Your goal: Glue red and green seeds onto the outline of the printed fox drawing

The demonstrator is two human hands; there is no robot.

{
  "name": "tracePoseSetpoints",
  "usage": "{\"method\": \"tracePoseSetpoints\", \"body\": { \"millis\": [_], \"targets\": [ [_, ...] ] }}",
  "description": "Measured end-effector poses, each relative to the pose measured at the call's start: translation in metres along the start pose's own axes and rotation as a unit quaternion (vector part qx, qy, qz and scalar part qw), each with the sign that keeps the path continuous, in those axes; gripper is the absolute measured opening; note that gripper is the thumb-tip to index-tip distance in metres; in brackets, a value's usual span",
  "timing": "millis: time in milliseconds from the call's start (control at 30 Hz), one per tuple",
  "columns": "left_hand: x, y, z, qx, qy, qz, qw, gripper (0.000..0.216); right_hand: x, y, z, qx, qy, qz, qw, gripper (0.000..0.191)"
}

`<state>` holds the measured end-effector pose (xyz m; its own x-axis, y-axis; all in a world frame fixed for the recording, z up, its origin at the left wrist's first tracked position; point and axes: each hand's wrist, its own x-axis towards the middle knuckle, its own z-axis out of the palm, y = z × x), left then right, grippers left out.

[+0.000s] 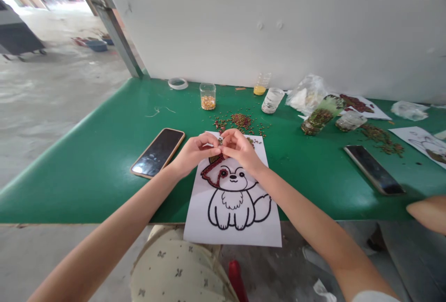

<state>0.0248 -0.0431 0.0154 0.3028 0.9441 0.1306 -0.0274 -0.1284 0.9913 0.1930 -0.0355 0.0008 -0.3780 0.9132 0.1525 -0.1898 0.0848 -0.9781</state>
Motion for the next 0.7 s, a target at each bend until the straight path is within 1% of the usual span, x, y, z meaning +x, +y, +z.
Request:
{"method": "tracePoseSetpoints", "body": {
  "millis": [233,333,533,700],
  "targets": [
    [-0.0013,-0.0043,-0.0034,-0.033,-0.051,-0.006,0.998,0.022,-0.0012,0.0006,-0.0021,0.07,-0.064,0.08,0.992,0.038],
    [-0.0017,-0.0051,-0.0035,-0.044,-0.067,-0.006,0.997,0.021,-0.0018,0.0001,-0.0038,0.093,-0.073,0.103,0.988,0.04],
    [-0.0023,-0.004,-0.0029,-0.075,-0.091,-0.019,0.993,0.022,-0.0021,-0.0024,-0.0062,0.109,-0.082,0.13,0.982,0.045],
    [-0.0023,-0.003,-0.0027,-0.096,-0.094,-0.023,0.991,0.023,-0.0015,-0.0029,-0.0067,0.11,-0.089,0.126,0.982,0.049]
  ]
}}
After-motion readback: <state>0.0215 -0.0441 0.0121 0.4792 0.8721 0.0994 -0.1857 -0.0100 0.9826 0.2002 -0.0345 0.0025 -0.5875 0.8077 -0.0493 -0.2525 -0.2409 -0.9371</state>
